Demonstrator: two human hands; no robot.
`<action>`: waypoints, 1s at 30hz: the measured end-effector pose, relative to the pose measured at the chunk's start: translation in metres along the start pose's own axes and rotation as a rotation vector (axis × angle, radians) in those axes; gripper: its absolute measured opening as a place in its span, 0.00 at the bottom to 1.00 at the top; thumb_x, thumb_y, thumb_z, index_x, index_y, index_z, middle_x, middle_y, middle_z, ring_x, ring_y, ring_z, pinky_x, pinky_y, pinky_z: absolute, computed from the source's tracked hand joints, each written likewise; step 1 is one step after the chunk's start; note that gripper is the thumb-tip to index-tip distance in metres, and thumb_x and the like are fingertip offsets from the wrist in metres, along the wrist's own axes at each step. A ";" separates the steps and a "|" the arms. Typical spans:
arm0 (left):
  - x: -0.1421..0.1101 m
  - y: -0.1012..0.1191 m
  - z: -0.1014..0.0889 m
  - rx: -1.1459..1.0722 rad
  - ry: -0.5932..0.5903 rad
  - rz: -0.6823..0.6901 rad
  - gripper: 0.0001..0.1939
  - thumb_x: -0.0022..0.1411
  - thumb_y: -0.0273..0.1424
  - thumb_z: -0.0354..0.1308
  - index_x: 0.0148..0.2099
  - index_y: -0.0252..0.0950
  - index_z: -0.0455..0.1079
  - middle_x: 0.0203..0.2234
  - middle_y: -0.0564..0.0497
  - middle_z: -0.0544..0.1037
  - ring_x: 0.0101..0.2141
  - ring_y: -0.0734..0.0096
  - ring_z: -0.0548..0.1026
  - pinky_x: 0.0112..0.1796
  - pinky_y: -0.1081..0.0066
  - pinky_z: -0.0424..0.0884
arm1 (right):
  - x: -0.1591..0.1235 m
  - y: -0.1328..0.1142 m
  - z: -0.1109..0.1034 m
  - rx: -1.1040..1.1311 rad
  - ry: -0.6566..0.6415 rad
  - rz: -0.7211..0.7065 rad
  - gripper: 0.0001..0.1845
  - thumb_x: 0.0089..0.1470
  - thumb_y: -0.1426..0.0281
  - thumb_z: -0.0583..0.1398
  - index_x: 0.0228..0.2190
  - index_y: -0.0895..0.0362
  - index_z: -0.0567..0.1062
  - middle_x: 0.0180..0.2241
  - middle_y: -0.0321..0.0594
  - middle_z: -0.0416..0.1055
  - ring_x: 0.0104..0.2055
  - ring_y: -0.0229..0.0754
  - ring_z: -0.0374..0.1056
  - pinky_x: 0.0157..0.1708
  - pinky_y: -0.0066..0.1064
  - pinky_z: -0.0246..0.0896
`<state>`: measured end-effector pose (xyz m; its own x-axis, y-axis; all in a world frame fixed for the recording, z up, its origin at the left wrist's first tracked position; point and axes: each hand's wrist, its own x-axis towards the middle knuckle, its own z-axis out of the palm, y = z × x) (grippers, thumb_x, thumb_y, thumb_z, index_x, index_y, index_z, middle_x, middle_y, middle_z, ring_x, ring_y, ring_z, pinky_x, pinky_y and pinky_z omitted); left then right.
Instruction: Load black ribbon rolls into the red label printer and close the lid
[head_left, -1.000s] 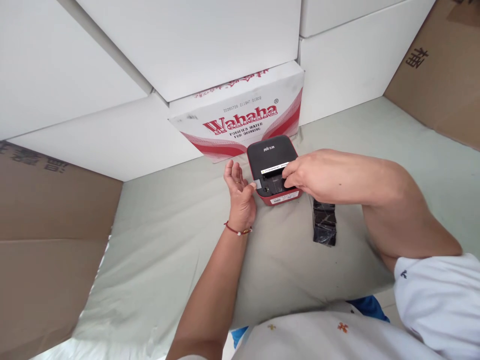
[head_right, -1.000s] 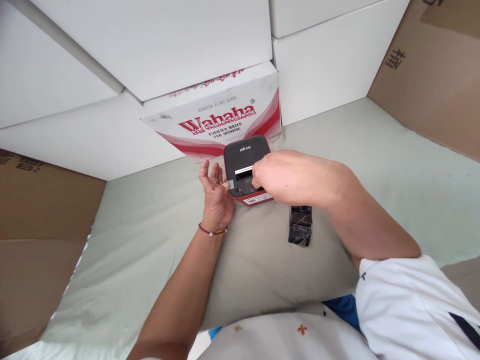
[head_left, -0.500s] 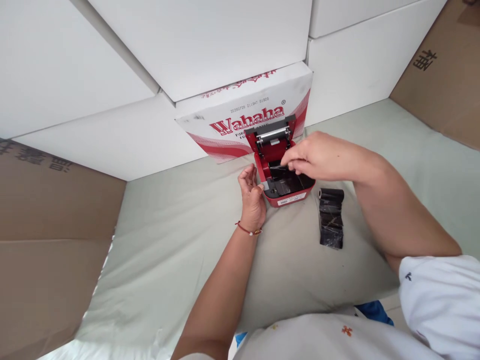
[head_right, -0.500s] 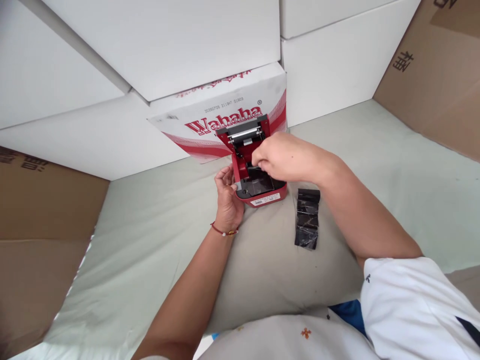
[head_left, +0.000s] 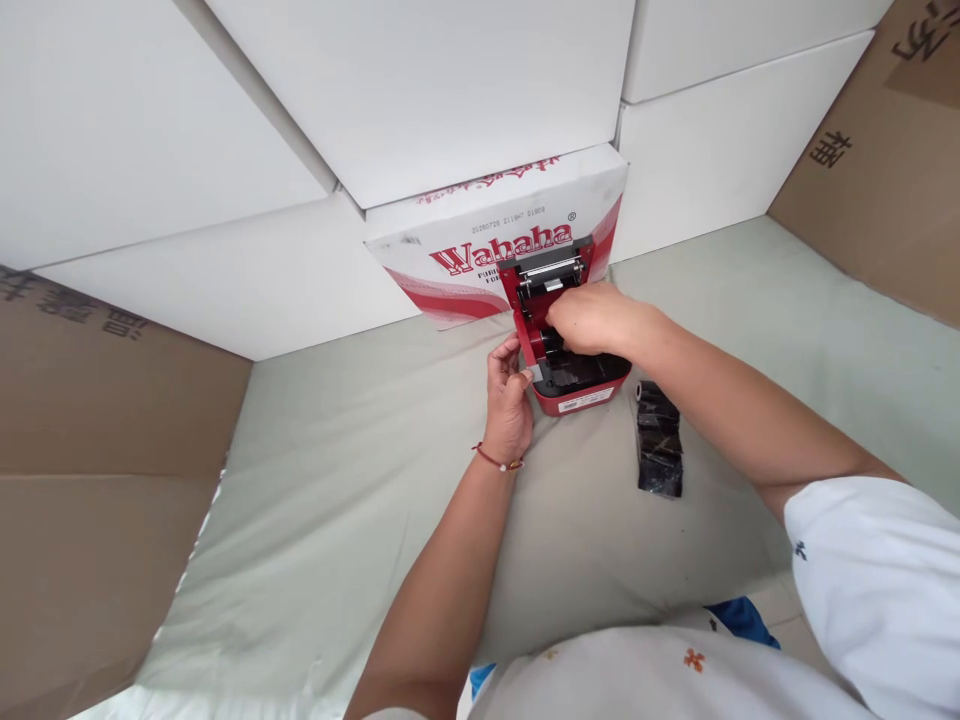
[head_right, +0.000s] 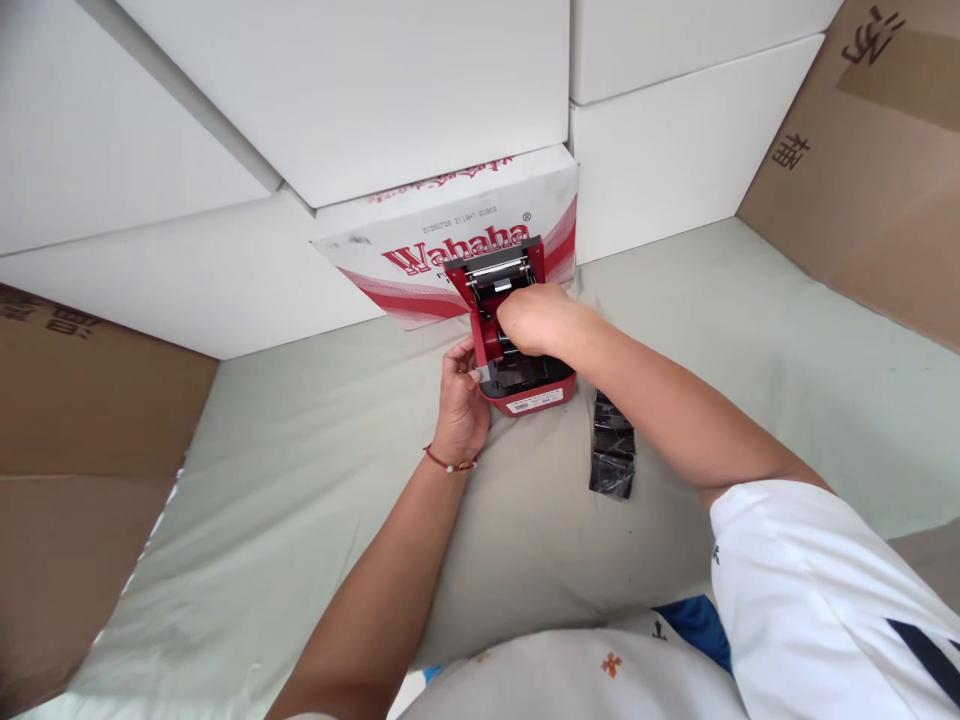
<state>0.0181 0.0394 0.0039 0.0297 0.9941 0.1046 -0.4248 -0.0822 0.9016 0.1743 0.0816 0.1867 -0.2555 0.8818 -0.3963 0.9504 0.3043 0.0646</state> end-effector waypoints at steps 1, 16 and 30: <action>0.000 0.000 0.000 0.004 -0.005 -0.002 0.25 0.64 0.42 0.74 0.61 0.48 0.75 0.66 0.47 0.79 0.69 0.57 0.76 0.70 0.55 0.73 | 0.002 0.000 0.000 0.007 -0.008 0.018 0.22 0.67 0.77 0.64 0.59 0.62 0.87 0.58 0.62 0.86 0.59 0.63 0.82 0.49 0.43 0.73; 0.000 0.000 0.002 0.001 0.000 -0.041 0.24 0.62 0.40 0.75 0.59 0.46 0.77 0.65 0.45 0.81 0.67 0.56 0.78 0.67 0.56 0.74 | -0.004 0.034 0.017 0.140 0.036 -0.062 0.19 0.73 0.66 0.62 0.58 0.55 0.88 0.54 0.49 0.88 0.51 0.51 0.80 0.40 0.37 0.60; -0.001 0.003 0.003 0.031 -0.018 -0.044 0.24 0.62 0.40 0.73 0.59 0.46 0.75 0.65 0.46 0.80 0.68 0.54 0.76 0.67 0.55 0.73 | -0.013 0.017 0.029 0.139 0.143 0.114 0.24 0.70 0.66 0.63 0.63 0.51 0.85 0.59 0.51 0.86 0.58 0.59 0.80 0.44 0.40 0.66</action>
<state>0.0195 0.0383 0.0078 0.0639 0.9954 0.0719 -0.3949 -0.0409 0.9178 0.1987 0.0652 0.1667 -0.1578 0.9529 -0.2590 0.9874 0.1556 -0.0290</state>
